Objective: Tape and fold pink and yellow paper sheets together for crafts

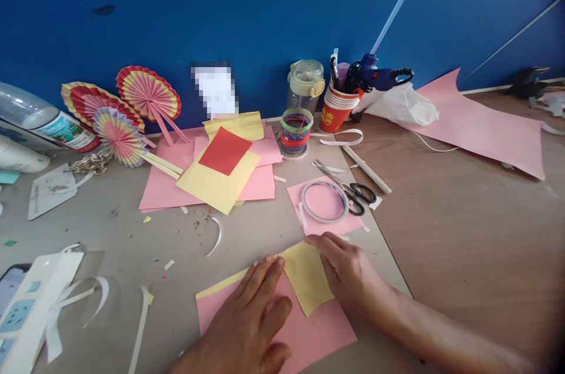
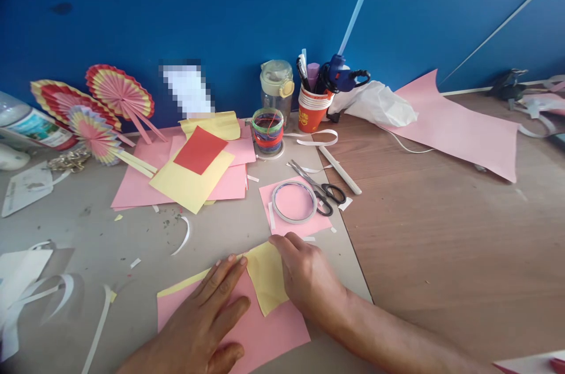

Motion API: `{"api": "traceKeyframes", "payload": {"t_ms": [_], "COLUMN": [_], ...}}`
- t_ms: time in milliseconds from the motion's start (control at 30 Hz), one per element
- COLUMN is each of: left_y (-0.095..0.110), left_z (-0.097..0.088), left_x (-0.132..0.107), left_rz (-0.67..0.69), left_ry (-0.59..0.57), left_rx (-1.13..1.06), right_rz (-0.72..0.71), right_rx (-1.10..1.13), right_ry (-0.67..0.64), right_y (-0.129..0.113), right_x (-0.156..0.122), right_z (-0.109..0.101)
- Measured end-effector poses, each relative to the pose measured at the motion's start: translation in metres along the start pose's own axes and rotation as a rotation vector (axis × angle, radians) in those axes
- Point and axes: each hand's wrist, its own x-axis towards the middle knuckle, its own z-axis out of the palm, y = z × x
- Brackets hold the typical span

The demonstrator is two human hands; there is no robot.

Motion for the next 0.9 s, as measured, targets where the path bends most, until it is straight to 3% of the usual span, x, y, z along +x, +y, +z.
{"api": "traceKeyframes", "payload": {"t_ms": [633,900], "left_y": [0.001,-0.002], "left_z": [-0.001,0.011], "left_x": [0.000,-0.003], "left_rz": [0.004,0.012], "left_ry": [0.003,0.062], "left_rx": [0.009,0.001], "right_rz": [0.025,0.004], "right_rx": [0.019,-0.019], "right_ry": [0.000,-0.006], "right_y": [-0.001,-0.001], "right_x": [0.002,0.002], "right_z": [0.000,-0.001]}}
